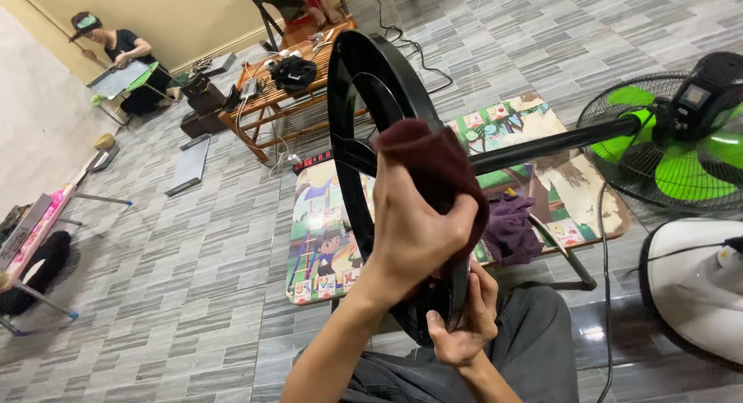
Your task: Cleaning fan components with a cloth and reassembling the fan blades and guard
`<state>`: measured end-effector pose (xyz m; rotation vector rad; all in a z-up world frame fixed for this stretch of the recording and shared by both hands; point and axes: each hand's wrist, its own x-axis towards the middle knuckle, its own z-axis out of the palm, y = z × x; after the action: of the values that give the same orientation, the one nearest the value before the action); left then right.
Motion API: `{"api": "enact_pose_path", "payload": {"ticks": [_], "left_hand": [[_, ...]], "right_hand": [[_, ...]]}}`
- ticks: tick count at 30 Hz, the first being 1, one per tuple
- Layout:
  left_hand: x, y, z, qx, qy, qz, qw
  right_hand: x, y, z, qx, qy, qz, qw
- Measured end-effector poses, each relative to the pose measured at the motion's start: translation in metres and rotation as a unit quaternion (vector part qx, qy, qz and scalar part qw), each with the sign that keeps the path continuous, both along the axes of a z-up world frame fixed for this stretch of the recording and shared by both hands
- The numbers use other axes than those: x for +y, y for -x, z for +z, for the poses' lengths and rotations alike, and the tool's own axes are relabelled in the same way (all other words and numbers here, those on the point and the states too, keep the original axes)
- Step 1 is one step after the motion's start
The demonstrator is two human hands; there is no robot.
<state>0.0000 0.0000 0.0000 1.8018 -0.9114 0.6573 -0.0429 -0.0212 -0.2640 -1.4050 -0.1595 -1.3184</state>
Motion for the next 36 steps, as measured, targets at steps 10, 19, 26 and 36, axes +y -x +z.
{"api": "enact_pose_path", "payload": {"ticks": [10,19,26,36], "left_hand": [[-0.006,-0.03,0.015,-0.041,0.092,0.049,0.994],[-0.002,-0.008,-0.009,0.038,0.068,-0.053,0.996],[-0.007,-0.031,0.005,-0.04,0.101,0.003,0.994],[0.062,-0.077,-0.037,0.206,0.346,-0.035,0.915]], "right_hand": [[-0.004,-0.003,0.01,0.003,0.018,-0.005,1.0],[-0.003,0.001,-0.002,0.003,0.018,-0.017,1.0],[-0.004,0.008,-0.006,0.028,0.03,-0.032,0.999],[-0.002,-0.002,0.005,0.009,0.019,-0.009,1.0]]}}
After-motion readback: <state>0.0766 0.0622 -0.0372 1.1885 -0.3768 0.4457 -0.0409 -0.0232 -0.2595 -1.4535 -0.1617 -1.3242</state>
